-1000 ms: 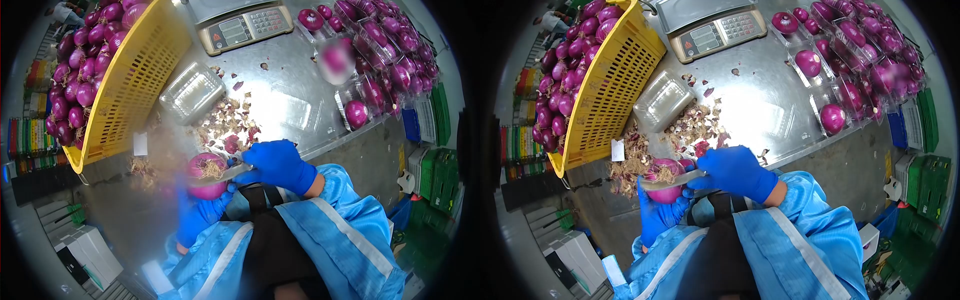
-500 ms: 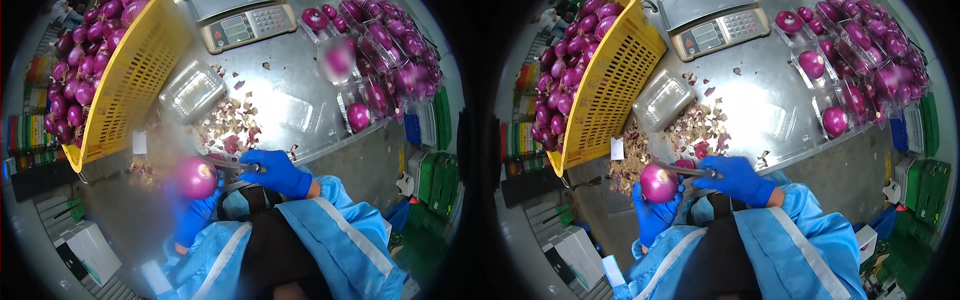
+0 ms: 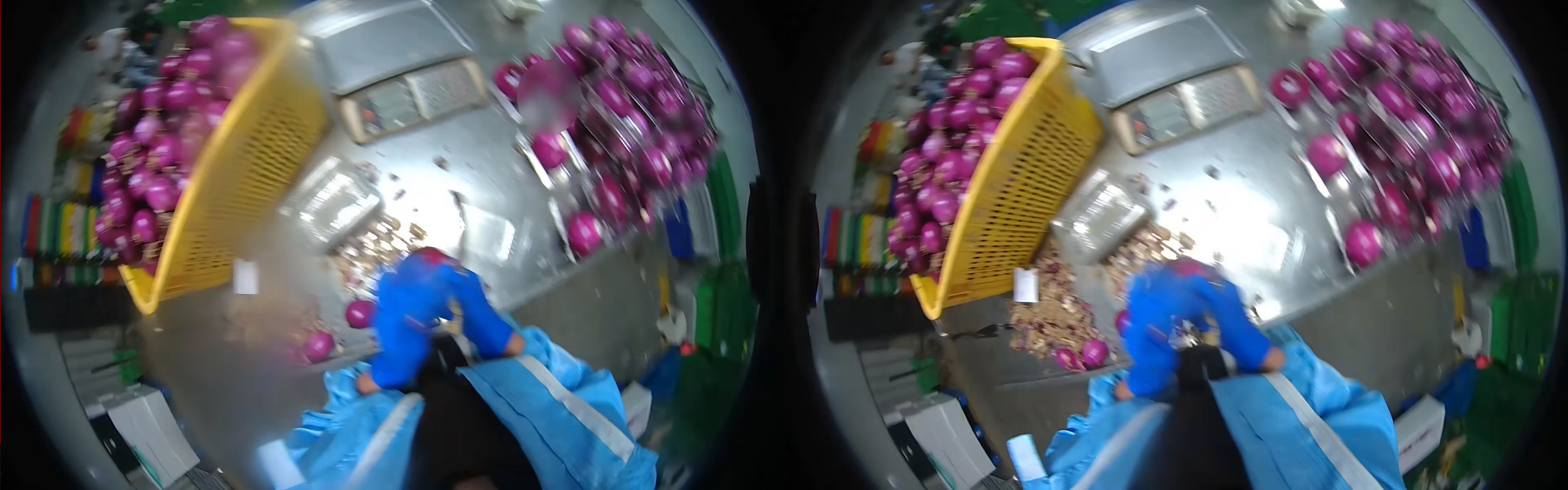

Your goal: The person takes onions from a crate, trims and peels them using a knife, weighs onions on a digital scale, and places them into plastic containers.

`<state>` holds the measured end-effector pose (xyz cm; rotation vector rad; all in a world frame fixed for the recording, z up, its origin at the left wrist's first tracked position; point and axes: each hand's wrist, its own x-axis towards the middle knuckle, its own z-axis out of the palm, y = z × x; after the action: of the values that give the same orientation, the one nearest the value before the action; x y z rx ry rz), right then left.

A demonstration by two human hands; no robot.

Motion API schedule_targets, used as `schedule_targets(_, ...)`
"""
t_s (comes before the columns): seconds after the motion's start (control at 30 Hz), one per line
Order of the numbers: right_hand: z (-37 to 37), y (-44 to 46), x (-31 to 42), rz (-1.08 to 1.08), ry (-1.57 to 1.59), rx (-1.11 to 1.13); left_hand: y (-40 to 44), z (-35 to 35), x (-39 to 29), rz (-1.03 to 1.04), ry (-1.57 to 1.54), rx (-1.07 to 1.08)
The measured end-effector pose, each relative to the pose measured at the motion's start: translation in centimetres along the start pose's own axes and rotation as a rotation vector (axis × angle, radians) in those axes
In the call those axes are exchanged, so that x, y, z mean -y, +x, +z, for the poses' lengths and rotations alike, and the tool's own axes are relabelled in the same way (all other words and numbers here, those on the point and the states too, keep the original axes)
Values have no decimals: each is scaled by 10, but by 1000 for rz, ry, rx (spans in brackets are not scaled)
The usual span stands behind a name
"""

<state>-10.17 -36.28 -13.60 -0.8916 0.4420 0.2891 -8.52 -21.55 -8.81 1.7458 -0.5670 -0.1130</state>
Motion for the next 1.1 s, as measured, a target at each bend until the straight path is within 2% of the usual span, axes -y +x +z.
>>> schedule_targets(0.03,-13,4,6,-28,14,-20,2,-2,-2,214,116,257)
schedule_targets(0.07,-26,8,11,-55,28,-39,0,1,0,314,159,384)
schedule_targets(0.1,-36,7,14,-153,-136,-230,-4,3,9,353,259,394)
schedule_targets(0.13,-54,9,16,-294,-299,-301,-8,-3,13,296,217,289)
schedule_targets(0.17,-66,5,26,-321,-439,-376,-11,-13,21,140,312,263)
schedule_targets(0.2,-86,14,24,-534,-588,-403,-16,-24,35,69,353,146)
schedule_targets(0.23,-97,18,30,-433,-633,-437,-22,-33,46,-3,385,32)
schedule_targets(0.3,-106,21,42,-229,-724,-514,-33,-59,51,-201,791,71)
schedule_targets(0.33,-103,24,45,-196,-742,-530,-35,-72,49,-229,764,-5)
schedule_targets(0.47,-126,42,19,-348,-971,-412,-32,-138,18,-154,770,-146)
schedule_targets(0.53,-133,44,14,-476,-960,-453,-26,-178,6,-98,691,-266)
schedule_targets(0.57,-137,45,13,-538,-952,-473,-24,-194,-4,-73,772,-339)
schedule_targets(0.67,-139,34,26,-511,-1050,-480,-12,-243,-42,-107,891,-506)
schedule_targets(0.73,-148,37,27,-481,-1009,-463,-7,-281,-53,-92,912,-662)
schedule_targets(0.83,-141,37,33,-438,-961,-516,21,-339,-62,-13,777,-816)
schedule_targets(0.87,-117,31,44,-413,-938,-571,29,-371,-49,-7,841,-805)
schedule_targets(0.93,-129,39,35,-599,-914,-577,50,-435,-25,2,1031,-714)
schedule_targets(1.0,-103,34,41,-574,-904,-526,75,-492,-3,34,1307,-528)
schedule_targets(1.03,-84,30,46,-564,-900,-501,83,-511,12,-17,1338,-503)
schedule_targets(1.1,-22,17,58,-368,-844,-488,98,-532,39,-113,1398,-448)
